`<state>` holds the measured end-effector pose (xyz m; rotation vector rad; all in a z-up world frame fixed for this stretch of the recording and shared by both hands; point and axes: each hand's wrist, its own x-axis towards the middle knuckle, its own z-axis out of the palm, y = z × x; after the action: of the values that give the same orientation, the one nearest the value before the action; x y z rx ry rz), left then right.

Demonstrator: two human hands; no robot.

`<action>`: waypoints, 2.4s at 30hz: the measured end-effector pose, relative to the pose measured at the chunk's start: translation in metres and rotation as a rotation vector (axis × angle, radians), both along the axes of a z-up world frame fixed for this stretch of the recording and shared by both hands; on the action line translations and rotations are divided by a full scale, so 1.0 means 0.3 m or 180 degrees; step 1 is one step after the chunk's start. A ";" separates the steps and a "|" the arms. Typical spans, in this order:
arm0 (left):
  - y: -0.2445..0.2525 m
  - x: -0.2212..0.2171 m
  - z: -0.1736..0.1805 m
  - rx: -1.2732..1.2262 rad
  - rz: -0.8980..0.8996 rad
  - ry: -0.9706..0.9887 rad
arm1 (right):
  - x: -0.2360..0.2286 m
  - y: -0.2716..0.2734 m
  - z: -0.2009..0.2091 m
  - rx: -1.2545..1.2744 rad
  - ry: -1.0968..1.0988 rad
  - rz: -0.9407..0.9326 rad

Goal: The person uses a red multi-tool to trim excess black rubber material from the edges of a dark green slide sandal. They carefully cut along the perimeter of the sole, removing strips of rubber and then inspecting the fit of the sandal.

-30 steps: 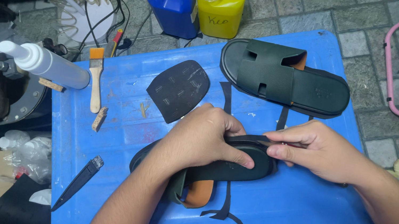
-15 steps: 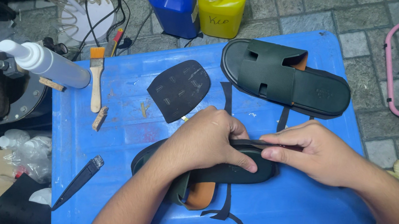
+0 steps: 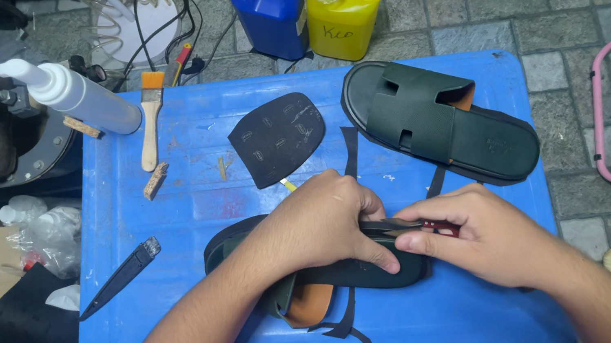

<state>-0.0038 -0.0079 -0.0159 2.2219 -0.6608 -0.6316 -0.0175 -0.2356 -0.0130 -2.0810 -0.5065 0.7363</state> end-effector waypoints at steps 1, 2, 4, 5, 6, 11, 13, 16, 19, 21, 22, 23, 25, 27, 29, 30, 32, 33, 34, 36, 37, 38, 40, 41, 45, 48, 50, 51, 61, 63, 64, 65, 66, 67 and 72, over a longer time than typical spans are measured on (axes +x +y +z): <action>0.000 0.000 -0.002 0.0009 0.0001 0.0028 | -0.003 -0.003 -0.003 0.0007 -0.0045 0.0012; -0.002 -0.001 -0.004 0.0018 0.0003 0.0055 | -0.005 -0.006 -0.007 0.0014 -0.0090 0.0023; -0.005 0.000 -0.007 0.0044 0.0007 0.0062 | -0.010 -0.011 -0.015 -0.0007 -0.0100 0.0015; -0.006 0.000 -0.008 0.0064 0.0006 0.0047 | -0.012 -0.013 -0.020 -0.0014 -0.0101 0.0005; -0.007 0.000 -0.009 0.0085 0.0004 0.0032 | -0.014 -0.016 -0.025 0.0030 -0.0085 0.0003; -0.012 -0.004 -0.013 0.0119 0.0059 0.0063 | -0.015 -0.032 -0.055 0.0379 -0.0130 0.0042; -0.017 -0.002 -0.012 0.0092 0.0127 0.0141 | -0.017 -0.041 -0.068 0.0237 -0.0117 0.0011; -0.022 -0.001 -0.003 0.0073 0.0237 0.0267 | -0.020 -0.048 -0.082 0.0308 -0.0262 0.0031; -0.029 -0.001 0.006 0.0050 0.0354 0.0394 | -0.026 -0.052 -0.088 0.0288 -0.0299 0.0009; -0.032 0.001 0.010 0.0142 0.0377 0.0485 | -0.029 -0.051 -0.091 0.0240 -0.0322 -0.0018; -0.032 0.002 0.012 0.0146 0.0376 0.0457 | -0.030 -0.050 -0.093 0.0235 -0.0363 -0.0029; -0.033 0.003 0.012 0.0147 0.0373 0.0434 | -0.032 -0.051 -0.096 0.0226 -0.0399 -0.0042; -0.040 0.004 0.010 0.0227 0.0380 0.0453 | -0.030 -0.046 -0.110 0.0398 -0.0518 -0.0023; -0.046 0.008 0.013 0.0386 0.0415 0.0514 | -0.028 -0.053 -0.104 0.0351 -0.0411 -0.0027; -0.044 0.006 0.014 0.0234 0.0331 0.0474 | -0.019 -0.049 -0.091 0.0119 -0.0058 -0.0004; -0.040 0.002 0.011 0.0166 0.0300 0.0463 | -0.016 -0.044 -0.086 0.0120 0.0023 0.0018; -0.043 0.001 0.002 0.0175 0.0222 0.0465 | -0.009 -0.041 -0.080 0.0115 0.0179 0.0044; -0.045 0.001 -0.003 0.0183 0.0185 0.0469 | -0.005 -0.039 -0.081 0.0116 0.0165 0.0079; -0.045 0.001 -0.007 0.0201 0.0213 0.0480 | 0.000 -0.038 -0.084 0.0117 0.0151 0.0114; -0.045 -0.001 -0.015 0.0240 0.0270 0.0505 | 0.001 -0.037 -0.099 0.0125 0.0095 0.0143; -0.046 0.001 -0.020 0.0254 0.0232 0.0493 | -0.001 -0.040 -0.106 0.0127 0.0050 0.0145; -0.049 0.004 -0.023 0.0268 0.0193 0.0482 | -0.003 -0.044 -0.114 0.0129 0.0006 0.0148; -0.049 0.003 -0.029 0.0288 0.0168 0.0453 | -0.010 -0.052 -0.128 0.0372 -0.0084 0.0179; -0.050 0.003 -0.030 0.0294 0.0170 0.0427 | -0.013 -0.056 -0.133 0.0491 -0.0134 0.0182; -0.045 0.004 -0.026 0.0216 0.0208 0.0698 | -0.017 -0.066 -0.145 0.0328 -0.0321 0.0002; -0.046 0.011 -0.021 0.0260 0.0230 0.0624 | -0.006 -0.080 -0.125 0.0232 -0.0358 -0.0225; -0.015 0.023 -0.013 0.0134 0.0362 0.0678 | -0.008 -0.087 -0.108 -0.0264 0.0147 -0.0616; 0.008 0.034 -0.008 0.0082 0.0430 0.0700 | -0.011 -0.086 -0.104 -0.0046 0.0036 -0.0706; 0.208 0.178 -0.075 0.0714 0.1732 -0.0498 | -0.158 -0.002 -0.095 -0.0866 -0.0323 -0.1033; 0.199 0.157 -0.090 0.1128 0.1851 -0.0788 | -0.173 -0.003 -0.099 -0.0680 -0.0597 -0.0833; 0.191 0.144 -0.092 0.1206 0.1889 -0.1026 | -0.179 -0.004 -0.102 -0.0532 -0.0778 -0.0733; 0.175 0.127 -0.095 0.1272 0.1907 -0.1256 | -0.190 -0.009 -0.104 -0.0397 -0.0948 -0.0650; 0.156 0.107 -0.096 0.1336 0.1924 -0.1486 | -0.195 -0.016 -0.107 -0.0264 -0.1002 -0.0570; 0.132 0.085 -0.094 0.1384 0.1877 -0.1921 | -0.193 -0.021 -0.111 -0.0124 -0.1074 -0.0502; -0.028 -0.071 -0.130 0.0811 0.1243 -0.2624 | -0.189 -0.076 -0.114 -0.0022 -0.0333 -0.0734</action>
<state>-0.0250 -0.0164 -0.0548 2.7352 -0.5127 0.4588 -0.0742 -0.2583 -0.0471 -2.1479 -0.3137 0.4975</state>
